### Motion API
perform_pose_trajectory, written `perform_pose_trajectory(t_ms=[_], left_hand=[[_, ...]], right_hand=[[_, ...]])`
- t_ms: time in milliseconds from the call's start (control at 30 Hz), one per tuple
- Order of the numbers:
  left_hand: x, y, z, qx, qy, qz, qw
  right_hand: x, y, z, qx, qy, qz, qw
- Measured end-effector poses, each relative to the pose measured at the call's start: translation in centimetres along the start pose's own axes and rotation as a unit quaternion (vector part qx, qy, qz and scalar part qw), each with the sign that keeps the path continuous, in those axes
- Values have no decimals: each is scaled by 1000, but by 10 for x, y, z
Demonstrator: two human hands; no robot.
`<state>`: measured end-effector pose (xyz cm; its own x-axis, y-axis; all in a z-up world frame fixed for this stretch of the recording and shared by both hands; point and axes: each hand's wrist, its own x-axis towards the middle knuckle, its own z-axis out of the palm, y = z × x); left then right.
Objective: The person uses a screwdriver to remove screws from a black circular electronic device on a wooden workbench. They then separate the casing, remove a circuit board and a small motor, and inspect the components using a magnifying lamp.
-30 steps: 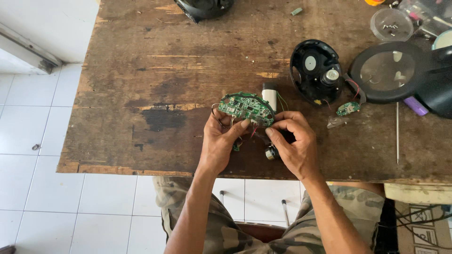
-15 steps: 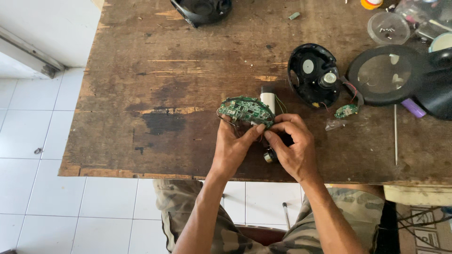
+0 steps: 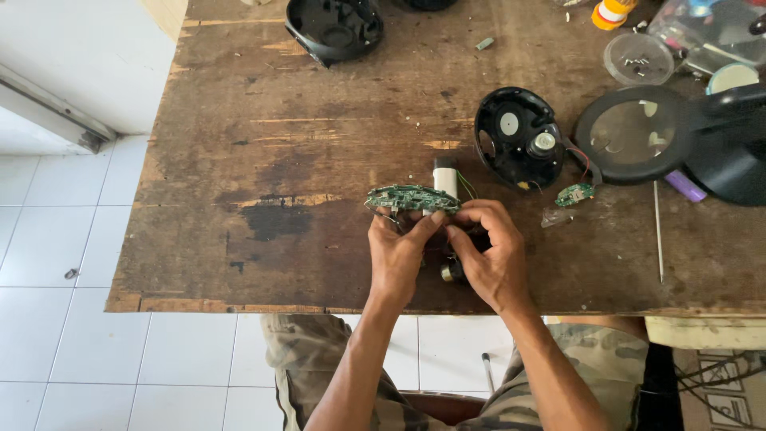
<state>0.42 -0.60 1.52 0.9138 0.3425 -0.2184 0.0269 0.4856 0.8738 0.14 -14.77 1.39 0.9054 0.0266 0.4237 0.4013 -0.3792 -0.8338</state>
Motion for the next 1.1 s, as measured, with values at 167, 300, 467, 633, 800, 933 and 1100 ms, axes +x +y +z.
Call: perform_pose_trajectory(t_ms=[167,300,467,633,800,933,1100], left_hand=[[5,5,11,-4,5,9,1000],[-14,46,28,64,19,38,997],[1,-5,2,37,-26,67,997],[14,-46,-34,-7,-56,61,997],[18,-55,-41,9,-57,62,996],[23,-77,-53,12,-51,59,997],[5,-25,-19,-16,-62,57,996]], right_hand=[[3,1,-2,0,11,10,1000],[3,10,2,-1,16,1,1000],[3,4,2,-14,22,-10,1000],[2,3,4,-17,34,-18,999],[3,4,3,3,39,-21,999],[3,3,3,5,42,-17,999],[3,2,2,2,36,-21,999]])
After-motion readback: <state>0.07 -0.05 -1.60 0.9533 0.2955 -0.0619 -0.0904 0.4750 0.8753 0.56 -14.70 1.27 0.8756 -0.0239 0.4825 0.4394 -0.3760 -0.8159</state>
